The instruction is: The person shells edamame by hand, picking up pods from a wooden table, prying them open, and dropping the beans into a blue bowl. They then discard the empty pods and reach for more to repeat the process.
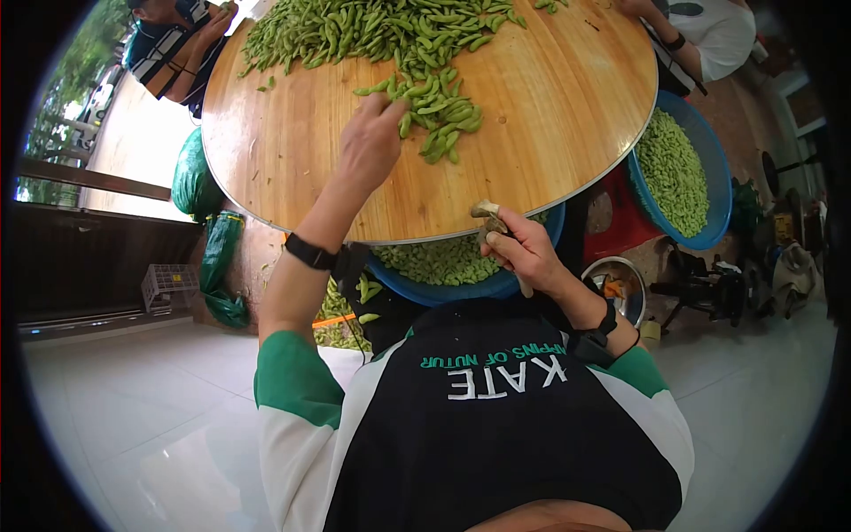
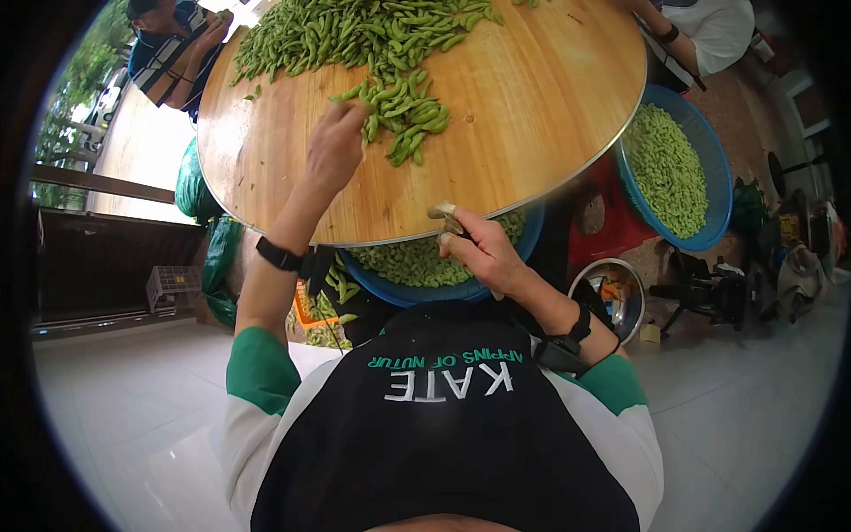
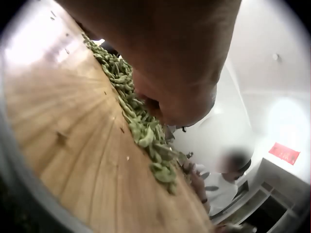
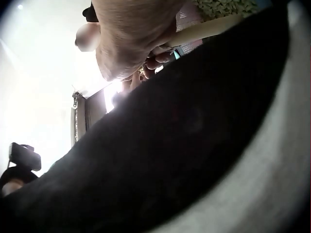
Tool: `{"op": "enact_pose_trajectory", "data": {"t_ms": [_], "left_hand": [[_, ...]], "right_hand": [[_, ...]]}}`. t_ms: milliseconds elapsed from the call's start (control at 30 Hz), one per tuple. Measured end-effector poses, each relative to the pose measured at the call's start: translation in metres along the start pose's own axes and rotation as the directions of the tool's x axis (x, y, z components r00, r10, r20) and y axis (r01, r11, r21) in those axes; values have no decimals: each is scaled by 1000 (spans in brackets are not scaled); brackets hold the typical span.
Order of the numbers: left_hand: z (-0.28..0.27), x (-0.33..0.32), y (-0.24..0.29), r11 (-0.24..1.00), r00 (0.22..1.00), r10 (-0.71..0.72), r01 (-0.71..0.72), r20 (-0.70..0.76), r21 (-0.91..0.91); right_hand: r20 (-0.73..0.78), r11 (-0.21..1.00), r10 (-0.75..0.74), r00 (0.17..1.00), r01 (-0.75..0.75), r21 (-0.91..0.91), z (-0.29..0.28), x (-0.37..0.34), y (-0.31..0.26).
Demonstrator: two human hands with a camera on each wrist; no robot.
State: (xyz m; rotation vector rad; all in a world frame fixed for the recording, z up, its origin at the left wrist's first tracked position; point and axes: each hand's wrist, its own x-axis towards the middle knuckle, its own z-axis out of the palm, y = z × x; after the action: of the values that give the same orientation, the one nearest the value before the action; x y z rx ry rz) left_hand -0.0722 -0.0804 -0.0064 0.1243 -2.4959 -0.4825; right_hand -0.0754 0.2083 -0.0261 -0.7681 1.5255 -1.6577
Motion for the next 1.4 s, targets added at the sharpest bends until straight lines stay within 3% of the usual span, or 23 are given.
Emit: {"op": "enact_pose_trajectory", "data": {"t_ms": [67,133,233,300,333,367,400,433,467,533,567,633,767,867,1067,1133,1167,1233,1267,1333,1367,1400], "left_hand": [[8,8,-3,945,977,179,-204,117,256],[4,9,-6,961,979,137,-168,153,219],[-4,1,-13,936,958,239,-271,161,225],[-2,-10,-19,990,991,129,-131,35,60],[-9,-13,-7,989,990,133,-135,39,60],[-15,-21,9,977,993,-55,75,101,-198],[-19,-31,26,858,953,-221,290,206,-423],[-16,-39,37,567,914,-254,405,316,-717],[-17,-45,47,564,914,-251,406,319,-719],[-20,-58,65,140,759,-251,642,601,-754],[-18,-64,71,133,755,-249,647,607,-751],[-14,-71,77,-14,715,-187,683,673,-730],[-12,-74,77,-32,688,-197,708,699,-706],[-9,-77,77,25,719,-185,684,669,-729],[-1,-82,76,104,806,-225,578,547,-809],[0,-81,76,-52,763,-189,620,618,-783],[-2,-80,76,-53,763,-191,620,618,-783],[-11,-73,78,-476,632,0,682,775,-556],[-11,-74,77,-476,634,-2,679,774,-558],[-7,-74,75,-612,588,145,685,796,-395],[-4,-73,75,-612,589,148,686,795,-394],[-1,-73,76,-308,588,-48,760,808,-572]], "right_hand": [[2,999,29,1000,-29,27,0,-2,0],[0,992,73,997,-73,98,0,-1,1],[61,967,87,994,-99,233,3,7,6],[47,954,52,998,-63,292,9,13,1],[25,935,20,999,-28,353,12,16,-2],[21,933,25,999,-31,358,14,18,-5],[9,930,12,1000,-15,368,14,22,-9],[-3,927,-2,1000,3,375,13,26,-11],[-7,928,1,1000,2,374,13,30,-11],[20,881,25,999,-32,473,14,33,-8],[15,880,32,999,-36,474,15,31,-8],[98,844,34,995,-81,530,15,29,-10],[105,814,17,994,-75,576,15,23,-7],[121,774,23,992,-94,627,15,20,-8],[1,769,91,996,-71,636,24,20,-11],[-12,762,134,991,-95,641,22,22,-7],[-11,761,136,991,-98,641,20,22,-8],[164,617,47,985,-157,771,13,22,-10],[167,618,47,985,-160,770,12,21,-10],[200,545,70,977,-205,813,10,19,-10],[198,547,70,978,-203,812,9,21,-8],[169,515,115,979,-204,832,7,23,-4]]}}
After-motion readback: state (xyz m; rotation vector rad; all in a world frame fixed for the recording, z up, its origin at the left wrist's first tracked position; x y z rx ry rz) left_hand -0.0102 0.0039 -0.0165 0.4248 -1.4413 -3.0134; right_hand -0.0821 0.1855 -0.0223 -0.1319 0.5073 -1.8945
